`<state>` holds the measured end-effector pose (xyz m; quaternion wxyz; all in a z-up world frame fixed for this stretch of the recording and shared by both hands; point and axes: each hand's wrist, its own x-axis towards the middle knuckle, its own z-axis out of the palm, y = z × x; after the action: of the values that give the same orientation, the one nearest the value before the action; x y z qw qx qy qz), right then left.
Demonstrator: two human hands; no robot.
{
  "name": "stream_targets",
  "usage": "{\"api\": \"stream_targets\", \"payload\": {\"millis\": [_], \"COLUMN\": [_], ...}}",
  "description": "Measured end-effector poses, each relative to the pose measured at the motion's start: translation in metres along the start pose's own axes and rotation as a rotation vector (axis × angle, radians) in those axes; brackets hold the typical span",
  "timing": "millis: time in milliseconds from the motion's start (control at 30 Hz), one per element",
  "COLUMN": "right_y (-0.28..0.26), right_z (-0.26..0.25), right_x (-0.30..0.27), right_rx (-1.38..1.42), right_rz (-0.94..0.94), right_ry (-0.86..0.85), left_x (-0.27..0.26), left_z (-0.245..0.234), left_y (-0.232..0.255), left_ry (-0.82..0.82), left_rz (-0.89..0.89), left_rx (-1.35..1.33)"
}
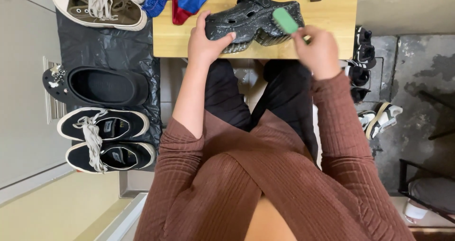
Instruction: The person is cleaning the interior and exterior of a black clog shoe using a small brush and soapy water on a repair bench.
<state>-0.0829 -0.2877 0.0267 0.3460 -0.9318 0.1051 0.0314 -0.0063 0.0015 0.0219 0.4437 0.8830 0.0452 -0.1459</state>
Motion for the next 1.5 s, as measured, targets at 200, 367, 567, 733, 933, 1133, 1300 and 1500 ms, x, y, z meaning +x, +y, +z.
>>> {"api": "stream_targets", "payload": {"millis": [200,367,567,733,933,1133,1300,1500], "right_y": [0.057,0.013,0.030,0.001,0.031,0.023,0.064,0.069], "right_z": [0.055,0.043,0.052,0.060,0.066,0.061,0.050,0.031], "right_x": [0.053,0.019,0.023,-0.009,0.015,-0.012,0.014,0.001], "right_rx": [-0.217,-0.224,-0.277,-0.330,-0.311,-0.230,-0.155,-0.063], "right_rz": [-0.127,-0.155,-0.026,-0.085,-0.009,-0.033,0.011,0.041], "right_ry": [0.434,0.299,0.359,0.284,0.486,0.299,0.418,0.331], "left_x": [0.003,-0.003,-0.004,0.008,0.009,0.010,0.010,0.004], "left_z": [0.000,-0.004,-0.001,0.007,0.009,0.010,0.008,0.006], "left_y": [0.000,0.007,0.004,-0.010,-0.013,-0.016,-0.014,-0.008], "left_ry": [0.001,-0.014,-0.019,0.006,0.003,0.010,0.004,0.007], "left_rz": [0.015,-0.024,-0.033,-0.066,-0.051,-0.052,-0.054,-0.048], "left_rx": [-0.009,0.000,-0.015,0.009,0.002,0.018,0.016,0.001]}}
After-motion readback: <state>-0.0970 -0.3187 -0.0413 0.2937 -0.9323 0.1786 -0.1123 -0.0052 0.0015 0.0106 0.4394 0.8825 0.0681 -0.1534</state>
